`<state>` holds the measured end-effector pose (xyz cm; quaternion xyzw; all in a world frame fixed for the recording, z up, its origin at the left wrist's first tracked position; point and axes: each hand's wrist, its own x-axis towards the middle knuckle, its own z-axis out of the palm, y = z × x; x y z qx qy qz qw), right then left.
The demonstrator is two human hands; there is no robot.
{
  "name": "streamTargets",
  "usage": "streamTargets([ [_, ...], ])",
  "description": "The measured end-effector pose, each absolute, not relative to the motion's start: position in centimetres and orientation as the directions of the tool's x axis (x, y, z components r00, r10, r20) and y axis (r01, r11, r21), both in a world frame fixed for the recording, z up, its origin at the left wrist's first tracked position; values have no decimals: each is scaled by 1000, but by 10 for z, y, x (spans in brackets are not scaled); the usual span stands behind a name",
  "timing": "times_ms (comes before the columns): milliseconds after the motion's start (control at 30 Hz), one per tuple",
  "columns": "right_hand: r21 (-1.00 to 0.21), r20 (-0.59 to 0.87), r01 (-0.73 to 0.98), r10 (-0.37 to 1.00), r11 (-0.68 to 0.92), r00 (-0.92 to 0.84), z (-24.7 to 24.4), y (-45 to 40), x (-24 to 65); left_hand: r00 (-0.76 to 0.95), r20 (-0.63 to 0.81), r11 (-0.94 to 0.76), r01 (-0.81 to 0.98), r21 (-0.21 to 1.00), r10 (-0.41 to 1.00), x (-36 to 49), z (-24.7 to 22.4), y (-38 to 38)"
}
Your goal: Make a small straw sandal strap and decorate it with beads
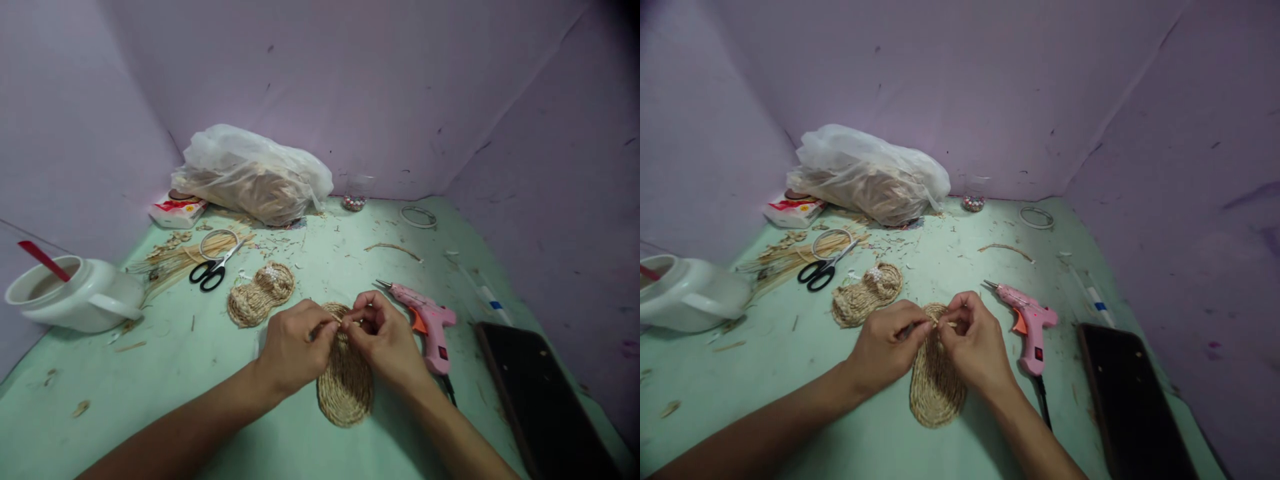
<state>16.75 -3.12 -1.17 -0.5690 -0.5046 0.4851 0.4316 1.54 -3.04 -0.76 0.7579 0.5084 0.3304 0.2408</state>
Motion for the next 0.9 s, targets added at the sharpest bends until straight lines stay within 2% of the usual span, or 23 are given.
streamTargets([
  [133, -983, -170, 58, 985, -173, 41, -13, -28, 170, 67, 271, -256, 593, 763, 960, 4, 2, -20],
  [233, -984, -176, 26, 983, -177, 47, -14, -26, 172, -81, 197, -123, 540, 833, 977, -3, 7, -11],
  [333, -984, -177, 21, 983, -178, 48, -15, -27, 172, -139, 124, -46, 459, 887, 982, -5, 8, -7],
  [500, -984, -180, 9, 983, -180, 29, -11, -29, 169, -57, 37, -7, 465, 886, 998, 3, 7, -14],
  [667, -982, -179, 63, 984, -178, -20, -9, -29, 169, 152, 32, -106, 511, 853, 988, 16, 3, -22],
  [900, -979, -181, 109, 981, -174, -68, -7, -30, 173, 177, 23, -117, 540, 833, 984, 19, -4, -23],
])
